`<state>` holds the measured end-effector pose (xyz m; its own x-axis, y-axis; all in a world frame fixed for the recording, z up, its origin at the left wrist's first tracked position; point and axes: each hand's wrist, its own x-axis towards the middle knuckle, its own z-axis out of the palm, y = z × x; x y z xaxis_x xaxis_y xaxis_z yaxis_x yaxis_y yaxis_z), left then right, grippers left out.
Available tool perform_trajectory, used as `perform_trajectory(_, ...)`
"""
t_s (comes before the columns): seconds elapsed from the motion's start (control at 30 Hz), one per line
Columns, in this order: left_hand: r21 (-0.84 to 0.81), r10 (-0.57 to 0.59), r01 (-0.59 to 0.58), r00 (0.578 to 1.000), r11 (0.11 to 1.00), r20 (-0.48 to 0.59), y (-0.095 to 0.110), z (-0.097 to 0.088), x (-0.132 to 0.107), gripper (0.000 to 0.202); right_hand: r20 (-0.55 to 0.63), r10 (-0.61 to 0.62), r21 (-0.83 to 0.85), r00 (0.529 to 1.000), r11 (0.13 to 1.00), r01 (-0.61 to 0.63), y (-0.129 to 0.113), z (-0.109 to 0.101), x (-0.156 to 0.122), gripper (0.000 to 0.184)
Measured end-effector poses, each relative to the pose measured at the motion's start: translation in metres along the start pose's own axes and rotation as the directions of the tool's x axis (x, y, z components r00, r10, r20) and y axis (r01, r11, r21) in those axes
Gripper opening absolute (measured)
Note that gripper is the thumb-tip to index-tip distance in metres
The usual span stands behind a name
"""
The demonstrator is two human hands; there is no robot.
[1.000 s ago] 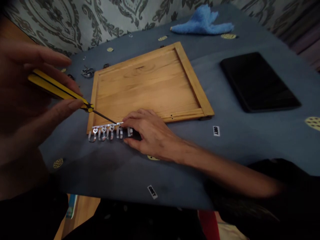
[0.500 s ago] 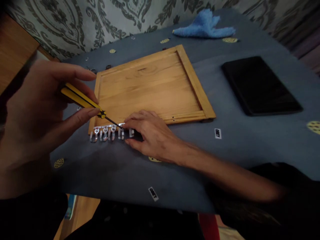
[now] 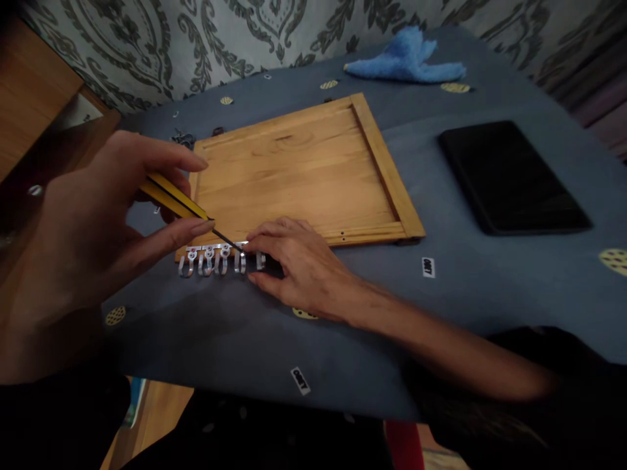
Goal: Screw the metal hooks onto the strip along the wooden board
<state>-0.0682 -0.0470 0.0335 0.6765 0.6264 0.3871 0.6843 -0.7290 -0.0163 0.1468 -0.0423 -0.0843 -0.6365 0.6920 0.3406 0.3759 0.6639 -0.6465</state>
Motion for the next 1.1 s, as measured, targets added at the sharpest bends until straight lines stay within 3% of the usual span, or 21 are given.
perform_trajectory(0.2,-0.034,-0.041,0.038,0.996,0.999,-0.079,-0.0013,0.0021,-0.0032,0.036,0.003,0.007,0.008,1.0,1.0,-0.007,0.0005,-0.0001,-0.0005,0.031)
perform_trajectory(0.33,-0.108,-0.064,0.06,0.997,0.992,-0.03,-0.001,-0.001,-0.0046,0.045,0.01,0.005,0.007,1.0,1.0,-0.005,-0.0008,-0.0016,-0.0003,0.031)
perform_trajectory(0.47,-0.16,-0.042,0.048,0.998,0.986,0.045,0.0023,-0.0018,-0.0031,0.042,0.021,0.013,0.009,1.0,1.0,-0.014,-0.0026,-0.0028,0.0003,0.03)
perform_trajectory(0.67,-0.095,0.007,-0.008,1.0,0.995,-0.003,0.0058,0.0019,-0.0006,0.035,0.003,-0.005,-0.013,1.0,1.0,0.005,-0.0006,-0.0005,0.0,0.034)
perform_trajectory(0.77,-0.092,-0.02,0.019,1.0,0.996,-0.017,0.0041,0.0015,-0.0011,0.04,-0.002,-0.003,-0.008,1.0,1.0,0.003,0.0003,0.0003,-0.0001,0.033)
perform_trajectory(0.93,-0.234,-0.031,0.035,0.999,0.972,0.024,-0.0019,-0.0041,-0.0027,0.05,0.007,0.002,0.003,1.0,1.0,-0.002,0.0001,-0.0005,-0.0002,0.031)
perform_trajectory(1.1,-0.199,-0.094,0.107,0.993,0.974,0.07,-0.0011,-0.0015,-0.0035,0.041,0.004,0.002,-0.003,1.0,1.0,-0.002,0.0008,-0.0003,-0.0009,0.032)
